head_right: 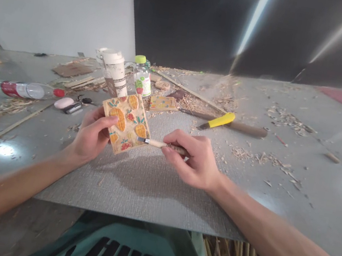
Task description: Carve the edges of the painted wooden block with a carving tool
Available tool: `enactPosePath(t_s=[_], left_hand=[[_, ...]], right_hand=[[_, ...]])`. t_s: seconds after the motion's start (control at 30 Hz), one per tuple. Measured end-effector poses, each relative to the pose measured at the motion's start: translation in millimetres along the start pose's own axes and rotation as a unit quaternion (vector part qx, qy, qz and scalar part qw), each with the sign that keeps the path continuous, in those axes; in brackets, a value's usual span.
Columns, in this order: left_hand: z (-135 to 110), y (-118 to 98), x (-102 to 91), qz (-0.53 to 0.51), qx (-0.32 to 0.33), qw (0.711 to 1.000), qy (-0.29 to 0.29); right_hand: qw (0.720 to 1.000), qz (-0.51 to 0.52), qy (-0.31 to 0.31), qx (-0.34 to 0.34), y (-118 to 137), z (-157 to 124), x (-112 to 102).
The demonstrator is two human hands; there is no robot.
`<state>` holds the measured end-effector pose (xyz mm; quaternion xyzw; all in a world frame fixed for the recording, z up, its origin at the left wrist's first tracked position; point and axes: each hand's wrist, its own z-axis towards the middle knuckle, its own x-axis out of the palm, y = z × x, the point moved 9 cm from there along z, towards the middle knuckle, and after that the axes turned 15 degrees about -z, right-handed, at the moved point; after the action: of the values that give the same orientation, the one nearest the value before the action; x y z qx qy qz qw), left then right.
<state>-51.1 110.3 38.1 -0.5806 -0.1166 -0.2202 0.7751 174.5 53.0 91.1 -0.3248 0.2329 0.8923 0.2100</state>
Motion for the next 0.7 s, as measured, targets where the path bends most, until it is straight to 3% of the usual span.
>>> enactPosePath(t_s=[0.7], left_hand=[[-1.9,3.9,0.7,0.024,-0.010,1.000,0.014]], right_hand=[[0.997,-0.053,0.018,0.052,-11.7,-0.5,4.5]])
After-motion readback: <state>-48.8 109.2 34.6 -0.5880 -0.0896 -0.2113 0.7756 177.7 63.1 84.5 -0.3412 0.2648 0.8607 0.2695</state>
